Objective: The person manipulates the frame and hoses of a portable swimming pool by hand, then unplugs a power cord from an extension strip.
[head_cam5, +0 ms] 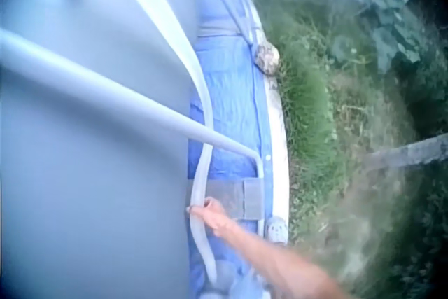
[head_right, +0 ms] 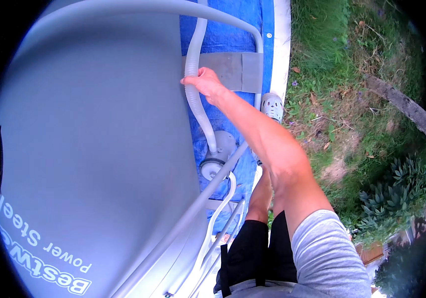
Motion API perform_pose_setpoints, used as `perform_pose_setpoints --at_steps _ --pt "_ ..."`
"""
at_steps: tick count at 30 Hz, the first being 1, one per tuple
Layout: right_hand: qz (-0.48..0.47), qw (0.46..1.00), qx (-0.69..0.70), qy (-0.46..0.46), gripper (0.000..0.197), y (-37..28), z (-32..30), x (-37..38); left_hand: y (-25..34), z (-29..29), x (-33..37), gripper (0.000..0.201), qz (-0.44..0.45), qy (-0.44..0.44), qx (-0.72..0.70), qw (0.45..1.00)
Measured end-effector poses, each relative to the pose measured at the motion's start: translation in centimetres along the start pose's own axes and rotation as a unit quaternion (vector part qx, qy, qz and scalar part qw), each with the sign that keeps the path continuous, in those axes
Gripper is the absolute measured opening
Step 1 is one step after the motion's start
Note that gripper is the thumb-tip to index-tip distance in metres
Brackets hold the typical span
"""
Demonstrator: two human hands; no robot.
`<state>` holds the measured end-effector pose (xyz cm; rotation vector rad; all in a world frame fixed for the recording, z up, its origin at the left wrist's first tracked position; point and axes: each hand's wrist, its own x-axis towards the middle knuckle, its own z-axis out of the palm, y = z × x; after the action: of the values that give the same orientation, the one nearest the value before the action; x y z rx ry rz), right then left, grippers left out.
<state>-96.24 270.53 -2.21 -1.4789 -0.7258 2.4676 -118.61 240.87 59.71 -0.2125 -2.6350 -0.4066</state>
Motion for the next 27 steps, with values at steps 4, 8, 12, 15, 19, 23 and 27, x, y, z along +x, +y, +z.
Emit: perform_pose_setpoints --at_steps 4,8,12,15,19,23,27 --pt "0.017 1.000 -0.004 -0.005 0.036 -0.4 0.7 -0.3 -0.3 -0.8 0.2 0.046 -0.003 0.005 0.002 1.000" --pt "0.026 0.999 -0.023 0.000 0.035 -0.7 1.2 -0.5 -0.4 -1.1 0.2 0.046 -0.005 0.007 0.007 1.000" --pt "0.025 1.000 -0.016 -0.010 0.036 0.0 0.8 0.0 -0.4 -1.4 0.4 0.045 -0.009 0.004 0.010 1.000" --pt "0.020 1.000 -0.015 0.002 0.035 0.2 0.7 0.0 -0.5 -1.5 0.4 0.045 -0.012 0.006 0.015 1.000" --pt "0.019 1.000 -0.009 -0.014 0.034 0.4 0.5 0.2 -0.6 -1.7 0.5 0.045 -0.013 0.007 0.020 1.000" --pt "0.017 0.999 0.025 -0.010 0.035 0.3 1.0 -0.1 -0.6 -2.0 0.6 0.045 -0.014 0.011 0.023 1.000" --pt "0.018 1.000 0.017 -0.001 0.035 0.5 1.0 0.1 -0.6 -2.4 0.6 0.045 -0.017 0.012 0.027 0.999"
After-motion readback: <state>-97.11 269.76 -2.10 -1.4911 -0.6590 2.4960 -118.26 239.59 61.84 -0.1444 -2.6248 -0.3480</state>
